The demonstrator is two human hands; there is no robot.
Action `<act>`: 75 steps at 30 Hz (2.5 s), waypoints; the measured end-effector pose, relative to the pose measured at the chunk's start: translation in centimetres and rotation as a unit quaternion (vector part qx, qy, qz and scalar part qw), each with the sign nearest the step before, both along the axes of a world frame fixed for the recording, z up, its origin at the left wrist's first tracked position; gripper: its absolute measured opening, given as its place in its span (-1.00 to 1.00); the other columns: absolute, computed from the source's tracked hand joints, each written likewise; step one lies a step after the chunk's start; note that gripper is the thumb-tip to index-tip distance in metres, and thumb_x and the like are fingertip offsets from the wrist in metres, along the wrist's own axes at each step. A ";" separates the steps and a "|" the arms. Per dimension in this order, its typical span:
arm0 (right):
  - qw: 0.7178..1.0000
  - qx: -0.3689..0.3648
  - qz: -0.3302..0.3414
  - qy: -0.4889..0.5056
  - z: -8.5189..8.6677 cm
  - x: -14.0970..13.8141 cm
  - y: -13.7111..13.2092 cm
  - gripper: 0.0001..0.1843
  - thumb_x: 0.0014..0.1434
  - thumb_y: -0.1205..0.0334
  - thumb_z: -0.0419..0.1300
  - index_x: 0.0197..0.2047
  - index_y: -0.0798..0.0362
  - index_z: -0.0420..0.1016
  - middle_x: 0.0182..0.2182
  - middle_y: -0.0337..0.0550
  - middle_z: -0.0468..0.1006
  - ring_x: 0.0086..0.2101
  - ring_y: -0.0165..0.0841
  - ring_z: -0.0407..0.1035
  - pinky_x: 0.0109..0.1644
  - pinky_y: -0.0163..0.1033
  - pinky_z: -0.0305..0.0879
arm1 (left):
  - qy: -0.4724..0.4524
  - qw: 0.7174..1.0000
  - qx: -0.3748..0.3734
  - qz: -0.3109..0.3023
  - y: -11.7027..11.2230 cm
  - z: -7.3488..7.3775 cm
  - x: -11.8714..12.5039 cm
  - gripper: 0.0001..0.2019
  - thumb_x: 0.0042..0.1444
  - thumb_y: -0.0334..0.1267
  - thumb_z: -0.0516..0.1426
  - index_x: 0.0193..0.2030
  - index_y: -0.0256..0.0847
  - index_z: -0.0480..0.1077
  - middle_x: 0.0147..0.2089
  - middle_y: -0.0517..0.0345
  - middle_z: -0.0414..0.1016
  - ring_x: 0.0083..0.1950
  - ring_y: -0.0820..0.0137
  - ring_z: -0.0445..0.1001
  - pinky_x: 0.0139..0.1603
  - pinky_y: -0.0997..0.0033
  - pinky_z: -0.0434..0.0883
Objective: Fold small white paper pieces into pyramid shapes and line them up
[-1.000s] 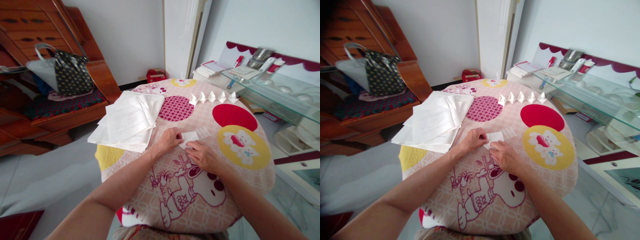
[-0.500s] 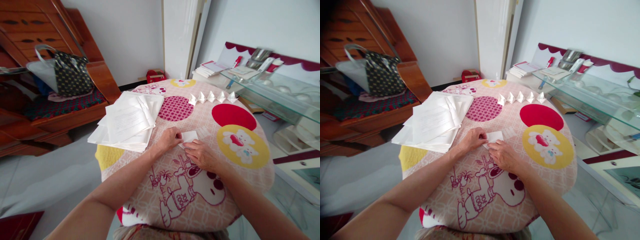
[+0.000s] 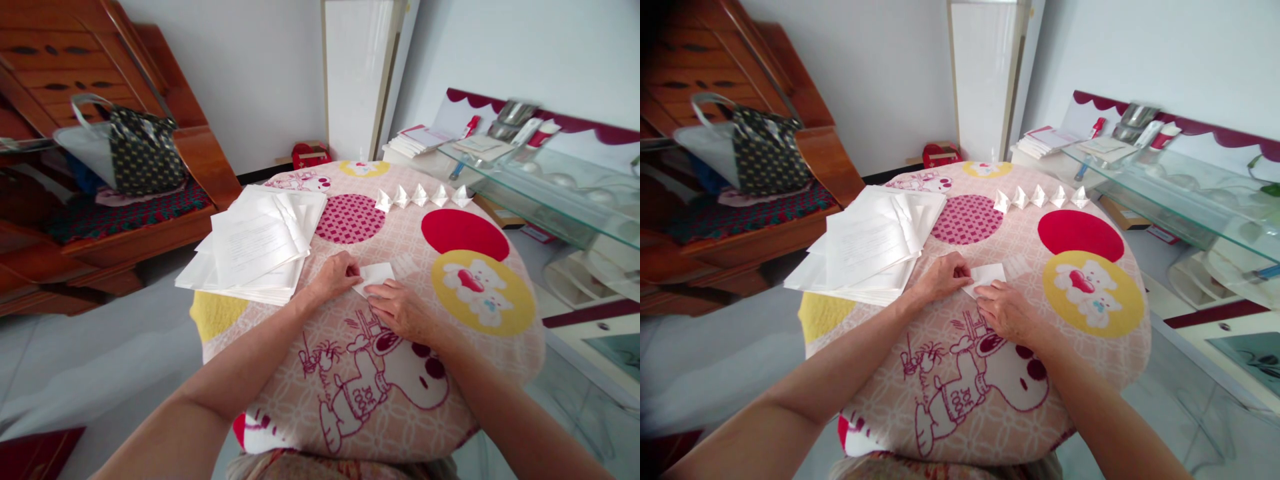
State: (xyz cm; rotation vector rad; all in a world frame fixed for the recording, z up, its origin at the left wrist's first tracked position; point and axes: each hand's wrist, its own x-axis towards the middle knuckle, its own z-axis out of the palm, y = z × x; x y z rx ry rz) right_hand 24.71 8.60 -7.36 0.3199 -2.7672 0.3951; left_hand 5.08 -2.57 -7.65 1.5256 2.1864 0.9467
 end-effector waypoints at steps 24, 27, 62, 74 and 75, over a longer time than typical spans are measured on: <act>0.998 -0.028 -0.016 -0.048 1.0 -0.4 -0.2 -0.73 0.32 0.44 0.16 -0.40 0.04 0.54 -0.05 -0.04 0.66 -0.20 -0.24 0.44 0.01 -0.02 0.42 | 0.062 0.997 0.043 -0.016 -0.1 -1.2 0.3 -0.78 0.04 -0.40 0.31 -0.13 -0.24 0.55 -0.10 0.06 0.59 -0.09 0.30 0.57 0.02 0.28 0.54; 0.998 -0.025 -0.018 -0.052 1.0 -0.4 -0.2 -0.70 0.33 0.44 0.14 -0.40 0.04 0.57 -0.07 -0.04 0.66 -0.21 -0.25 0.44 -0.01 -0.04 0.42 | 0.086 0.993 0.066 -0.041 -0.3 -1.5 0.1 -0.57 0.03 -0.29 0.37 0.08 -0.25 0.52 0.18 -0.13 0.51 0.26 0.10 0.46 0.33 0.04 0.42; 0.997 -0.026 -0.057 -0.054 0.7 -1.5 -1.0 -0.83 0.38 0.37 0.15 -0.16 0.08 0.60 -0.16 0.00 0.54 -0.10 -0.19 0.44 0.03 -0.02 0.45 | -0.007 0.994 -0.011 -0.112 -0.8 0.3 -0.4 -0.78 0.15 -0.48 0.20 -0.14 -0.19 0.63 -0.21 0.17 0.66 -0.24 0.44 0.56 -0.11 0.44 0.45; 0.989 -0.142 -0.030 0.028 -0.2 0.6 1.4 -0.80 0.31 0.37 0.24 -0.38 0.04 0.58 -0.23 -0.04 0.64 -0.21 -0.22 0.51 -0.11 -0.06 0.49 | -0.038 0.992 0.010 -0.122 -0.9 -0.3 -0.3 -0.81 0.15 -0.47 0.19 -0.15 -0.24 0.61 -0.20 0.12 0.64 -0.24 0.45 0.58 -0.14 0.46 0.48; 0.989 -0.132 -0.045 0.045 -0.4 0.7 1.7 -0.83 0.31 0.36 0.23 -0.32 0.04 0.60 -0.21 -0.01 0.64 -0.18 -0.19 0.51 -0.08 -0.02 0.50 | -0.037 0.992 0.012 -0.119 -0.9 -0.4 -0.2 -0.81 0.15 -0.47 0.19 -0.15 -0.24 0.61 -0.20 0.12 0.64 -0.24 0.45 0.57 -0.15 0.46 0.49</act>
